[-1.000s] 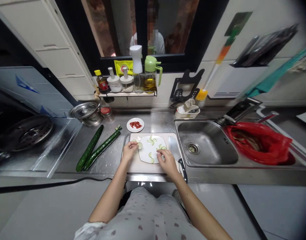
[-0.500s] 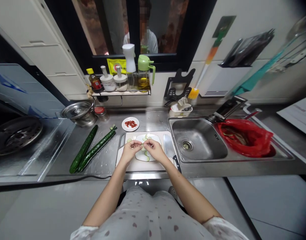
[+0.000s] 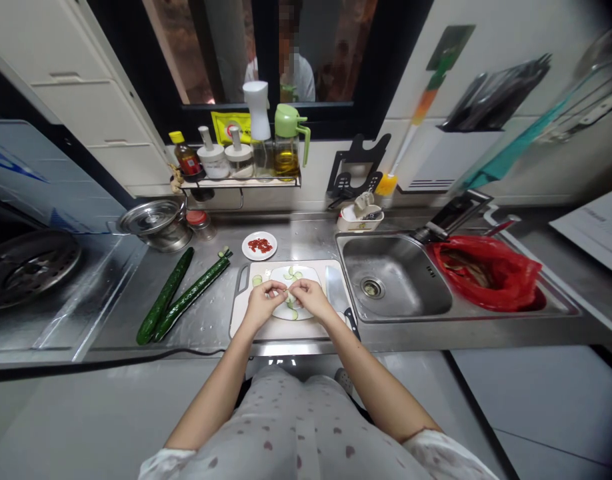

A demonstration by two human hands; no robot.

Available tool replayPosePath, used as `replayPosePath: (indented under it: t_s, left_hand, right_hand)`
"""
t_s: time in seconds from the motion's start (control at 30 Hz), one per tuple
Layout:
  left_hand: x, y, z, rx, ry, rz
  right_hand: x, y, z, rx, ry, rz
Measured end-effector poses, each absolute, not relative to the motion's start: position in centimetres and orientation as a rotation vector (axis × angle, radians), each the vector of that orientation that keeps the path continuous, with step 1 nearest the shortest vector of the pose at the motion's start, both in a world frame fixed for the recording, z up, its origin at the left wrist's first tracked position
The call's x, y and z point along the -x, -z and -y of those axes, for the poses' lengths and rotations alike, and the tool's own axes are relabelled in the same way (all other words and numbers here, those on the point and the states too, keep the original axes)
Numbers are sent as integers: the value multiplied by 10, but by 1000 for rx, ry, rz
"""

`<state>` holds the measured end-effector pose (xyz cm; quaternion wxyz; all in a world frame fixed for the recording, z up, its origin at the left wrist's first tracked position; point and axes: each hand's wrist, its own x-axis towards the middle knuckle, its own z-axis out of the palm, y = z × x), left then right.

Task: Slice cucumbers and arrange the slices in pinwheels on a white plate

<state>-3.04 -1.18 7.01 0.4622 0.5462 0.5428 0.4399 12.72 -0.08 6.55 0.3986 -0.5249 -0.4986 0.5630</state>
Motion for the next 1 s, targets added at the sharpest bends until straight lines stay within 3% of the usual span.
replayPosePath:
  t_s: [0.4,1.0]
  left_hand:
    - [27,-71,21,-552,-821,-1073]
    - [20,-68,15,-755,-1013,-1183]
  right_hand:
    - [-138,-71,3,1103,-1169,1629]
    - [-142,-60,2,1139,-1395,1511]
